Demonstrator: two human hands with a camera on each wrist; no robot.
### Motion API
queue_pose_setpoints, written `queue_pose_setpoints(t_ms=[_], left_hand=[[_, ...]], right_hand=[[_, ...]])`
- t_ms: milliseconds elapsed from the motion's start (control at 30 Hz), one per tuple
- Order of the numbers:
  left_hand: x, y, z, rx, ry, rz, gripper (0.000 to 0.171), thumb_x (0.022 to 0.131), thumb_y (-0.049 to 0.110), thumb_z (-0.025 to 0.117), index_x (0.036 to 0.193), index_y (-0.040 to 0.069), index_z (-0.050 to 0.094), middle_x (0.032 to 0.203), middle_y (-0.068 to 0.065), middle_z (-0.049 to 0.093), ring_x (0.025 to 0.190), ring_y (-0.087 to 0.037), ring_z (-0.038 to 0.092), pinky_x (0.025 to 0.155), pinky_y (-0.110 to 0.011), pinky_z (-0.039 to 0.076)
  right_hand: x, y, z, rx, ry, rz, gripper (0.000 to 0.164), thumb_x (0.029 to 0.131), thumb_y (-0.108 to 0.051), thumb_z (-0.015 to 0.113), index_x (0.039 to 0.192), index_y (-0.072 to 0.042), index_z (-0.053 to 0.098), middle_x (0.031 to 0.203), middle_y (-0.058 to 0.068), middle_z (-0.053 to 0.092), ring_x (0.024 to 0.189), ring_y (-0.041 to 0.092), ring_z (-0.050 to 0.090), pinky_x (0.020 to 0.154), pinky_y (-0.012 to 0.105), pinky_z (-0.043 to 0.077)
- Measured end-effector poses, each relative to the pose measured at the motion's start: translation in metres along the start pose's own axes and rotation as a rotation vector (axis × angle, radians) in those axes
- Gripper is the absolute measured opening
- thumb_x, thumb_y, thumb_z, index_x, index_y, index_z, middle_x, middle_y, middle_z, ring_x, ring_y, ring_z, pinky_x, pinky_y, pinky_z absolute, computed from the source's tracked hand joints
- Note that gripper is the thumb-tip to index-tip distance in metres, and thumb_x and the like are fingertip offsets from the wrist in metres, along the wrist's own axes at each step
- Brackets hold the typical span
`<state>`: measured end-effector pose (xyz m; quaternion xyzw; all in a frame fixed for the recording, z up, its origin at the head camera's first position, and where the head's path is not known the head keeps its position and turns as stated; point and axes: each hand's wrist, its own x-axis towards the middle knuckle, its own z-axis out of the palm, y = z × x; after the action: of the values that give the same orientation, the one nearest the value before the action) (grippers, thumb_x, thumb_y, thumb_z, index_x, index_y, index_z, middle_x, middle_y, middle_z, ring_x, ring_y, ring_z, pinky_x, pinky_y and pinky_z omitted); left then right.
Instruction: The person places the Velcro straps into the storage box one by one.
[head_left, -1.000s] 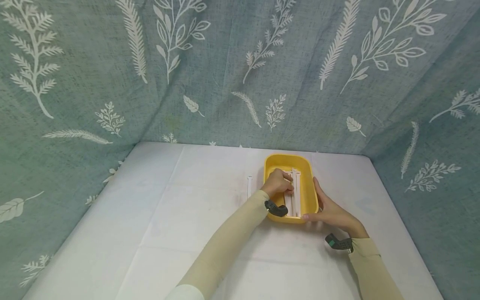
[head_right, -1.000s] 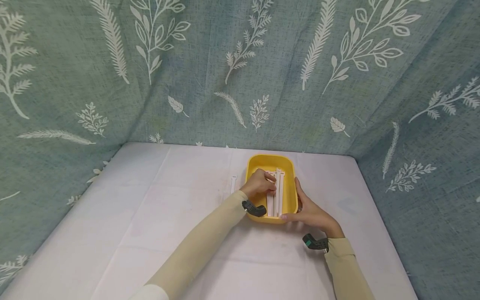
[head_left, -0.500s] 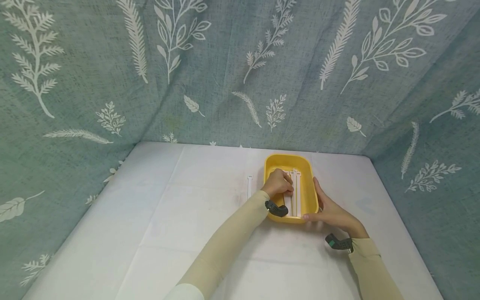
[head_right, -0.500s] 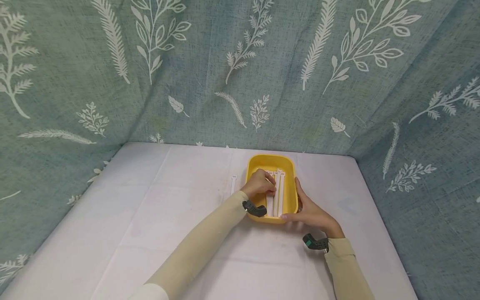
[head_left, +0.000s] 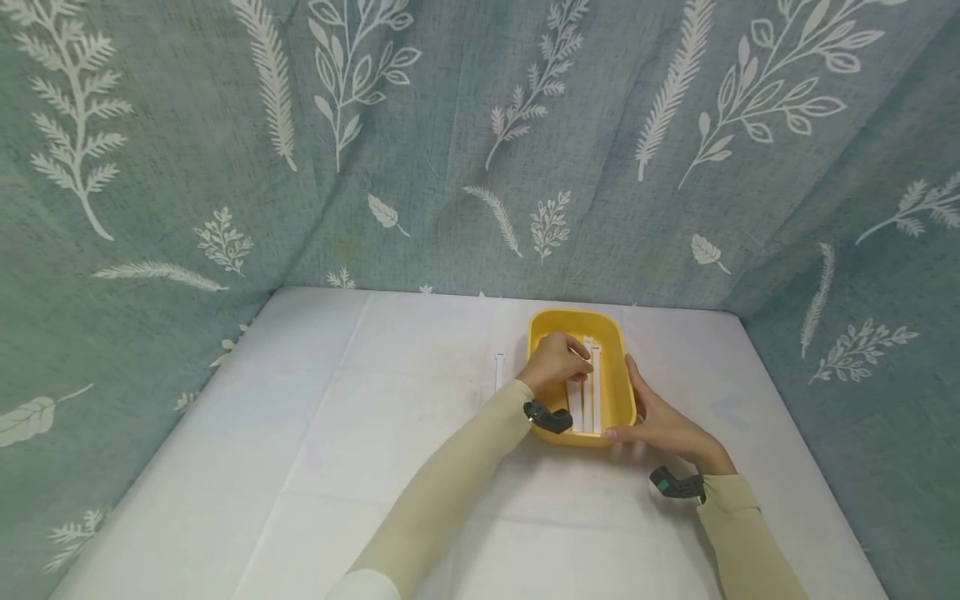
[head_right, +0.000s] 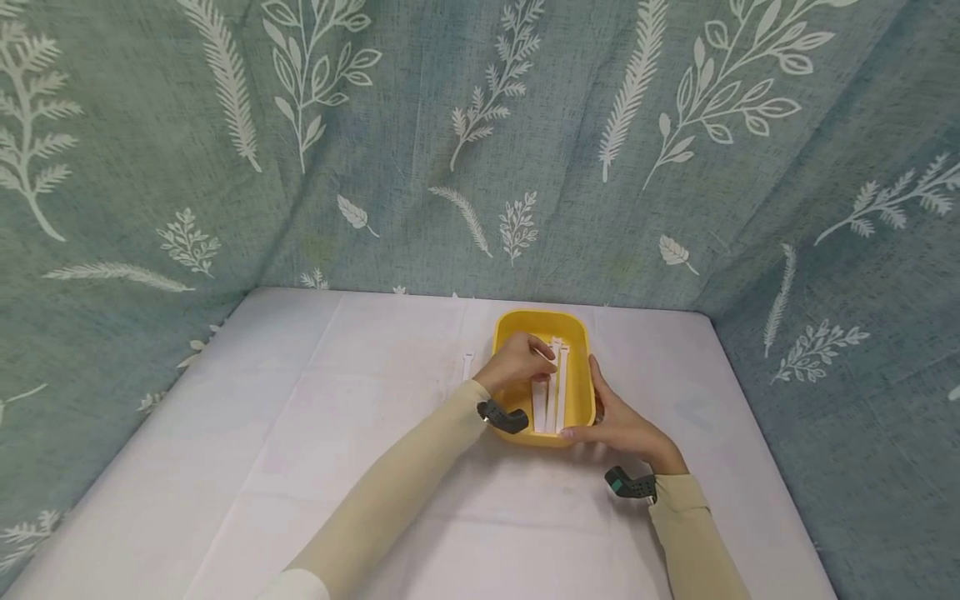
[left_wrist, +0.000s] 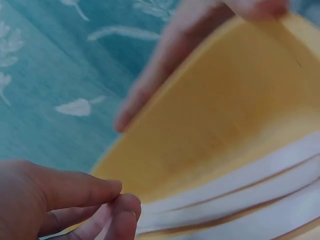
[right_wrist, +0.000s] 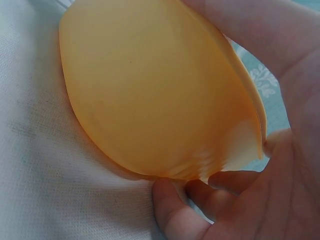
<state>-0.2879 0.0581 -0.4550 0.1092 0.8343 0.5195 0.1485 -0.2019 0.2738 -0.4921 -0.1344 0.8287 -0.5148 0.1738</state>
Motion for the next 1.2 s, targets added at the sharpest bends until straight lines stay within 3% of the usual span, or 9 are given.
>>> queue_pose_setpoints(t_ms=[167, 267, 333, 567, 733, 933, 1200], left_hand=[[-0.007, 0.005, -0.022, -0.077, -0.034, 0.035, 0.017, 0.092, 0.010, 0.076, 0.106, 0.000, 0.076, 0.096, -0.020, 0.079, 0.093, -0.041, 0.077, 0.084, -0.045, 0.065], [-0.012, 0.007, -0.040, -0.114, -0.023, 0.051, 0.022, 0.093, 0.011, 0.075, 0.111, -0.002, 0.075, 0.104, -0.024, 0.077, 0.099, -0.045, 0.075, 0.090, -0.052, 0.062], [-0.016, 0.007, -0.052, -0.125, 0.002, 0.054, 0.024, 0.093, 0.011, 0.075, 0.113, -0.003, 0.074, 0.106, -0.024, 0.077, 0.096, -0.042, 0.076, 0.090, -0.052, 0.062], [-0.033, -0.009, -0.086, -0.120, 0.110, 0.049, 0.029, 0.093, 0.016, 0.077, 0.117, -0.001, 0.074, 0.103, -0.017, 0.079, 0.076, -0.015, 0.076, 0.074, -0.031, 0.065], [-0.047, -0.025, -0.105, -0.108, 0.193, 0.041, 0.028, 0.093, 0.019, 0.077, 0.115, 0.001, 0.075, 0.102, -0.015, 0.079, 0.075, -0.014, 0.074, 0.071, -0.029, 0.064], [-0.058, -0.038, -0.119, -0.107, 0.276, 0.041, 0.025, 0.093, 0.017, 0.075, 0.114, 0.003, 0.076, 0.104, -0.016, 0.079, 0.075, -0.015, 0.075, 0.071, -0.029, 0.064], [-0.059, -0.054, -0.119, -0.088, 0.300, -0.035, 0.029, 0.093, 0.018, 0.075, 0.116, 0.001, 0.075, 0.102, -0.017, 0.079, 0.072, -0.012, 0.073, 0.070, -0.027, 0.063]], right_hand=[[0.003, 0.003, 0.000, 0.010, -0.009, -0.009, 0.130, 0.088, -0.026, 0.082, 0.162, -0.027, -0.025, 0.174, 0.008, -0.020, 0.160, 0.049, 0.000, 0.126, 0.069, 0.013], [0.005, 0.003, -0.001, 0.015, -0.008, -0.004, 0.131, 0.087, -0.026, 0.083, 0.162, -0.027, -0.025, 0.174, 0.006, -0.020, 0.161, 0.046, -0.002, 0.126, 0.068, 0.011], [0.006, 0.002, -0.002, 0.017, -0.006, -0.002, 0.131, 0.086, -0.026, 0.083, 0.162, -0.027, -0.024, 0.174, 0.006, -0.020, 0.161, 0.045, -0.003, 0.126, 0.069, 0.010], [0.008, 0.000, -0.002, 0.015, -0.002, 0.011, 0.134, 0.084, -0.027, 0.085, 0.162, -0.026, -0.024, 0.174, 0.006, -0.020, 0.161, 0.046, -0.003, 0.125, 0.070, 0.009], [0.009, 0.001, 0.000, 0.028, -0.003, 0.008, 0.134, 0.084, -0.026, 0.085, 0.162, -0.027, -0.024, 0.174, 0.005, -0.019, 0.162, 0.044, -0.003, 0.127, 0.068, 0.009], [0.008, 0.001, 0.000, 0.011, 0.007, 0.004, 0.134, 0.084, -0.027, 0.085, 0.162, -0.027, -0.024, 0.175, 0.005, -0.019, 0.161, 0.045, -0.002, 0.126, 0.069, 0.009], [0.003, 0.002, -0.004, 0.017, 0.013, 0.019, 0.134, 0.084, -0.028, 0.085, 0.162, -0.029, -0.024, 0.174, 0.006, -0.019, 0.161, 0.047, 0.000, 0.126, 0.070, 0.012]])
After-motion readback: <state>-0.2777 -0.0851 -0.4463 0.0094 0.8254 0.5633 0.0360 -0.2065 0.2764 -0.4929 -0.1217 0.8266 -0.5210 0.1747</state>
